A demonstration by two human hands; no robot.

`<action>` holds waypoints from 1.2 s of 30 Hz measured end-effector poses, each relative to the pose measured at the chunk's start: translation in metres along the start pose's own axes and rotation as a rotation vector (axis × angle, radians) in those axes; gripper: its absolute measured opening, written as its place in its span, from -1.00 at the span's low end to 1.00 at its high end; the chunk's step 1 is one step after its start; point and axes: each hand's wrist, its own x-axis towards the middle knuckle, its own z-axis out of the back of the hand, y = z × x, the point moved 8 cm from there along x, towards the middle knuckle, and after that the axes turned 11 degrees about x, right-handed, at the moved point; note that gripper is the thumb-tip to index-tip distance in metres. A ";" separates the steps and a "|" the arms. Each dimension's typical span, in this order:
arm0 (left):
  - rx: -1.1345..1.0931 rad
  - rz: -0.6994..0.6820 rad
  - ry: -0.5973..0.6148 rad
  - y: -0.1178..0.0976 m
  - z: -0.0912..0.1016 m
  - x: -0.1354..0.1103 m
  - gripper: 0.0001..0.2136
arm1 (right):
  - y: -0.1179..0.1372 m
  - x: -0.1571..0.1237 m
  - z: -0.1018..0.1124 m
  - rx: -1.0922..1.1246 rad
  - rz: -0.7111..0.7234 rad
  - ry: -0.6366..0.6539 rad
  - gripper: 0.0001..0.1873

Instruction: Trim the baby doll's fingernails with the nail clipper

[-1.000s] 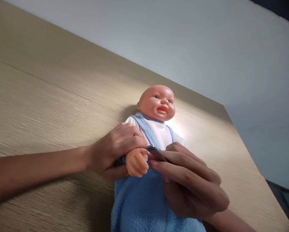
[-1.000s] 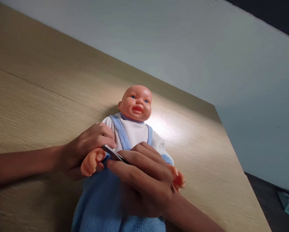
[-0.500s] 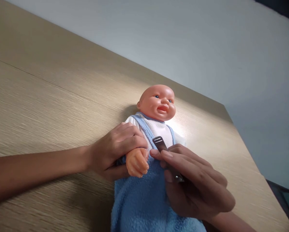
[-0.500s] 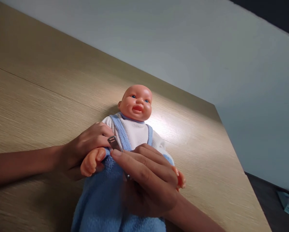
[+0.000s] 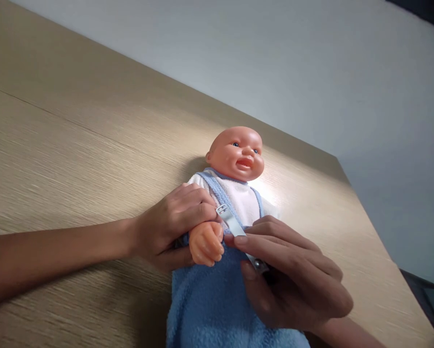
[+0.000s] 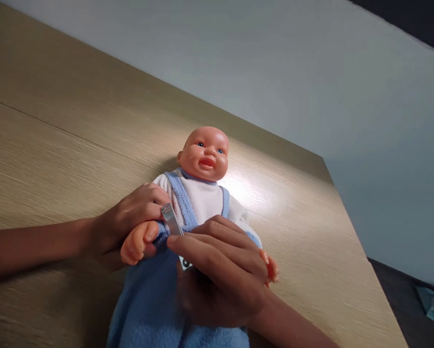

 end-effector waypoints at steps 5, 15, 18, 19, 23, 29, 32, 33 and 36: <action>-0.009 -0.006 -0.004 0.001 -0.001 -0.001 -0.73 | -0.001 -0.004 0.002 -0.008 0.009 0.001 -0.63; -0.037 0.024 -0.021 0.002 -0.001 -0.001 -0.68 | 0.003 -0.006 0.010 0.035 0.033 -0.072 -0.65; -0.038 0.022 -0.022 0.002 -0.001 -0.001 -0.69 | 0.002 -0.005 0.008 0.053 0.026 -0.047 -0.64; -0.041 0.022 -0.022 0.002 -0.001 -0.001 -0.69 | 0.002 -0.005 0.008 0.054 0.026 -0.042 -0.63; -0.049 0.022 -0.009 0.002 -0.001 0.000 -0.70 | 0.002 -0.004 0.007 0.046 0.020 -0.034 -0.65; -0.035 -0.004 -0.010 0.002 -0.001 -0.003 -0.60 | 0.004 -0.005 0.008 0.032 0.026 -0.034 -0.69; -0.045 -0.004 -0.023 0.001 0.000 -0.004 -0.46 | 0.003 -0.005 0.007 0.024 0.025 -0.030 -0.71; -0.052 0.000 -0.020 0.002 -0.001 -0.004 -0.44 | 0.003 -0.005 0.007 0.024 0.024 -0.032 -0.72; -0.066 -0.002 -0.025 0.002 -0.001 -0.005 -0.43 | 0.003 -0.005 0.007 0.034 0.013 -0.039 -0.73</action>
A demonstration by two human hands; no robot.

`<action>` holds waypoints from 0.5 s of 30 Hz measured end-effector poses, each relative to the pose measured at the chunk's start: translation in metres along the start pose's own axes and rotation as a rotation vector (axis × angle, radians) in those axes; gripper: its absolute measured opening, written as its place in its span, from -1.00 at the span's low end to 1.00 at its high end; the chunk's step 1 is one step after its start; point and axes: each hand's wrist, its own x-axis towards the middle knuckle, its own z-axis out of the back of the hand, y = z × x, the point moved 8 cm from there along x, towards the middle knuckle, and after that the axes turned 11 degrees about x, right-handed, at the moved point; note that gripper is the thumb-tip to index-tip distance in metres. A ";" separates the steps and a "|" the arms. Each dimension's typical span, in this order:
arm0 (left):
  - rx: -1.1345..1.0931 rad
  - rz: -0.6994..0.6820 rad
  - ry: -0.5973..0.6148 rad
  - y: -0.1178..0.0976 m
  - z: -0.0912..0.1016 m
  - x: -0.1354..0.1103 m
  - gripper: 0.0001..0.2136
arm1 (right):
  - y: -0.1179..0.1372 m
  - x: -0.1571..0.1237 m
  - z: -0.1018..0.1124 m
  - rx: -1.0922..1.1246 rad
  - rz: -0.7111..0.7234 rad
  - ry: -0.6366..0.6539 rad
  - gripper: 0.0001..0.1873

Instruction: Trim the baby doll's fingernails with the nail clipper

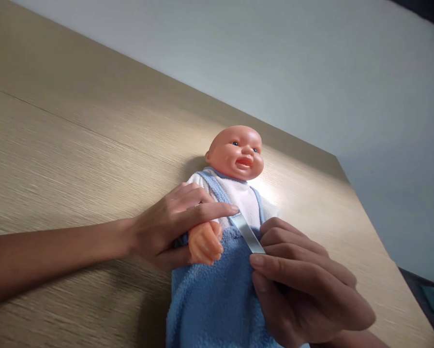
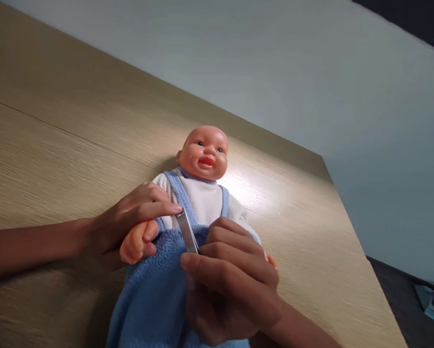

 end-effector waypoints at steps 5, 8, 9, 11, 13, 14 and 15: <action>0.001 0.016 -0.010 0.003 -0.001 0.000 -0.44 | -0.001 0.001 -0.001 0.008 -0.021 0.006 -0.72; -0.002 0.017 -0.012 0.003 -0.001 0.000 -0.45 | -0.001 0.001 -0.001 0.011 -0.028 0.023 -0.72; -0.004 0.012 -0.010 0.002 0.000 0.000 -0.46 | -0.001 0.000 0.000 0.014 -0.029 0.026 -0.72; -0.010 0.009 -0.002 0.002 0.000 0.000 -0.49 | -0.001 0.000 0.000 0.023 -0.031 0.036 -0.71; -0.020 0.013 0.001 0.002 0.000 0.000 -0.50 | -0.001 0.000 0.000 0.026 -0.032 0.045 -0.70; -0.025 0.016 0.001 0.003 0.001 0.000 -0.50 | -0.001 0.000 0.000 0.028 -0.032 0.050 -0.70; -0.029 0.020 0.001 0.003 0.001 0.000 -0.50 | -0.001 0.000 0.000 0.028 -0.032 0.048 -0.71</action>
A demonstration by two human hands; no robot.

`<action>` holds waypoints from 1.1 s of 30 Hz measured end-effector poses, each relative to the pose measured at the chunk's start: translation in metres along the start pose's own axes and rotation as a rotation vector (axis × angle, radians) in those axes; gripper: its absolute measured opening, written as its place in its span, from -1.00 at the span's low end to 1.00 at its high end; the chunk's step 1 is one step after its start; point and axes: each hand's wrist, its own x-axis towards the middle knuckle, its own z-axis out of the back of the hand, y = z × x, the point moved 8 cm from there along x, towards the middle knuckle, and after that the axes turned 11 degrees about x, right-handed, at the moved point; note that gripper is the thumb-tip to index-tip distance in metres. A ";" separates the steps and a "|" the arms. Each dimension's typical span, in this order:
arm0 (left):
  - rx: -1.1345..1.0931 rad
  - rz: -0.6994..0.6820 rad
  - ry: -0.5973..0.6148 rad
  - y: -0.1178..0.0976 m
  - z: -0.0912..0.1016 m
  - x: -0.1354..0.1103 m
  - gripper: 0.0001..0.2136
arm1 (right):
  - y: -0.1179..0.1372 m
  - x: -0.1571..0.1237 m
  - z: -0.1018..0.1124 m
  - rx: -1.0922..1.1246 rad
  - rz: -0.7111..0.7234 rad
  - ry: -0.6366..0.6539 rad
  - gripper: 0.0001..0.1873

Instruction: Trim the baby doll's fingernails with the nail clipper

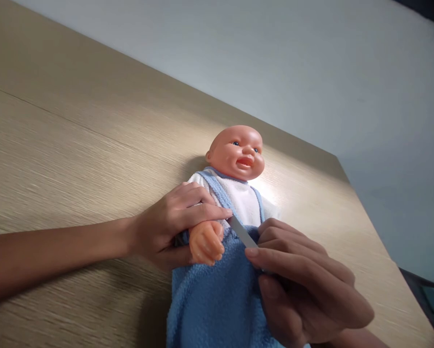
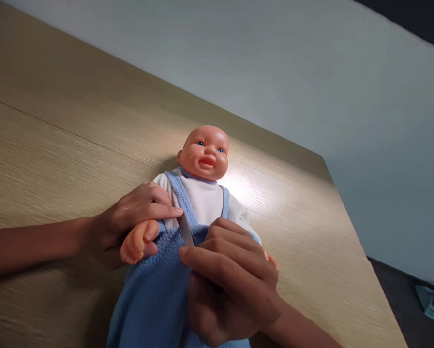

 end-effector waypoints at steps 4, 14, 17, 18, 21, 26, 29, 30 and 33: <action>-0.015 0.008 -0.006 0.000 0.001 0.001 -0.50 | 0.001 0.000 0.001 -0.001 -0.002 -0.002 -0.74; -0.009 0.021 -0.010 0.000 0.002 0.002 -0.51 | 0.000 -0.001 0.001 0.010 0.000 0.019 -0.69; -0.005 0.027 -0.002 0.000 0.002 0.002 -0.53 | 0.000 -0.001 0.001 0.016 0.007 0.013 -0.68; -0.007 0.028 0.000 0.000 0.002 0.002 -0.54 | 0.000 -0.001 0.001 0.017 0.011 0.010 -0.69; -0.010 0.033 0.002 0.000 0.002 0.003 -0.58 | 0.001 -0.001 0.001 0.007 0.018 0.005 -0.72; -0.006 0.037 -0.002 0.000 0.002 0.003 -0.58 | 0.001 0.001 0.000 -0.004 0.020 0.012 -0.78; -0.012 0.036 -0.007 0.001 0.002 0.003 -0.57 | 0.002 0.002 0.001 0.008 0.029 0.009 -0.80; -0.013 0.036 -0.008 0.001 0.002 0.003 -0.58 | 0.002 0.002 0.001 0.010 0.030 0.011 -0.81; -0.018 0.038 -0.003 0.001 0.001 0.002 -0.58 | 0.002 0.002 0.002 0.007 0.026 0.014 -0.82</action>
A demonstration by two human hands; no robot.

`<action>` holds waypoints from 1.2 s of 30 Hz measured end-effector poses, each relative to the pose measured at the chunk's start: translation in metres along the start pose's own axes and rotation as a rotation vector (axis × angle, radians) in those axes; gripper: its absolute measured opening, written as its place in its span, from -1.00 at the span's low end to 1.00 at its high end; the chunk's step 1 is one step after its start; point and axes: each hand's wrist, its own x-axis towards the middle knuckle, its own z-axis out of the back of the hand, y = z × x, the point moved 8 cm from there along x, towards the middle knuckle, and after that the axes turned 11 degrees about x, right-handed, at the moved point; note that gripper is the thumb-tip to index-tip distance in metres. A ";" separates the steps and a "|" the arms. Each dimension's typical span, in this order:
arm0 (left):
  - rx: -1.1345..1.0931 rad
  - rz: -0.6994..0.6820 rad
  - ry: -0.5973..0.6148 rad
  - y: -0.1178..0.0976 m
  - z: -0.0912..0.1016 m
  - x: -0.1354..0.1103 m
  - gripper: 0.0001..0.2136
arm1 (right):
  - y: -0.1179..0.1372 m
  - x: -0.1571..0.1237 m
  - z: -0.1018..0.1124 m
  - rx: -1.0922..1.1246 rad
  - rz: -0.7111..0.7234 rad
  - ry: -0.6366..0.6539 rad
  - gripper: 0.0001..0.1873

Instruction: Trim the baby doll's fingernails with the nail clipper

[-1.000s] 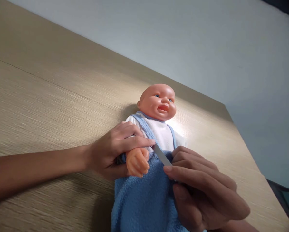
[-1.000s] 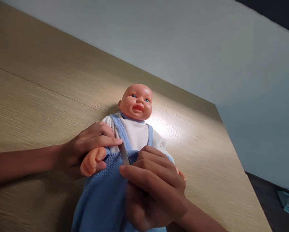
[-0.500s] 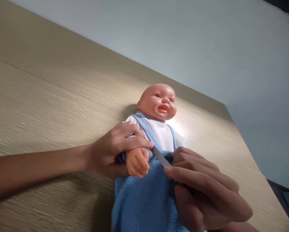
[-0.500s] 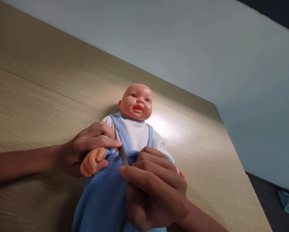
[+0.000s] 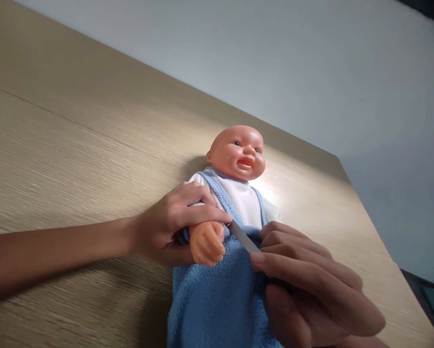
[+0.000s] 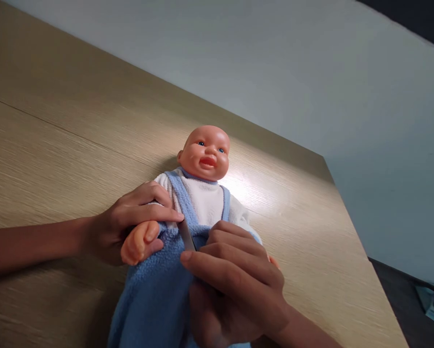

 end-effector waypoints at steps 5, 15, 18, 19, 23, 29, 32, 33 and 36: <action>0.004 0.009 0.012 0.000 0.001 0.000 -0.58 | 0.000 -0.002 0.001 0.007 -0.011 -0.003 -0.83; -0.002 0.005 0.007 -0.001 0.001 0.000 -0.61 | 0.002 0.002 0.000 -0.023 0.011 -0.040 -0.83; 0.003 0.008 0.011 0.000 0.001 0.000 -0.60 | 0.002 0.002 0.000 -0.029 0.018 -0.039 -0.82; 0.006 0.011 0.013 0.000 0.001 0.000 -0.60 | 0.002 0.002 -0.001 -0.029 0.018 -0.034 -0.81; 0.002 0.010 0.011 0.000 0.001 0.000 -0.61 | 0.002 0.003 -0.001 -0.038 0.019 -0.026 -0.78; 0.012 0.011 0.013 -0.001 0.001 0.000 -0.64 | 0.003 0.003 -0.001 -0.032 0.014 -0.036 -0.75; 0.014 0.007 0.010 -0.001 0.001 0.001 -0.65 | 0.002 0.002 0.000 -0.030 0.010 -0.037 -0.76; 0.016 0.006 0.010 -0.001 0.001 0.001 -0.65 | 0.001 0.001 0.000 -0.026 0.008 -0.033 -0.76; 0.017 0.006 0.010 -0.001 0.001 0.001 -0.66 | 0.000 -0.001 0.001 -0.013 0.001 -0.024 -0.80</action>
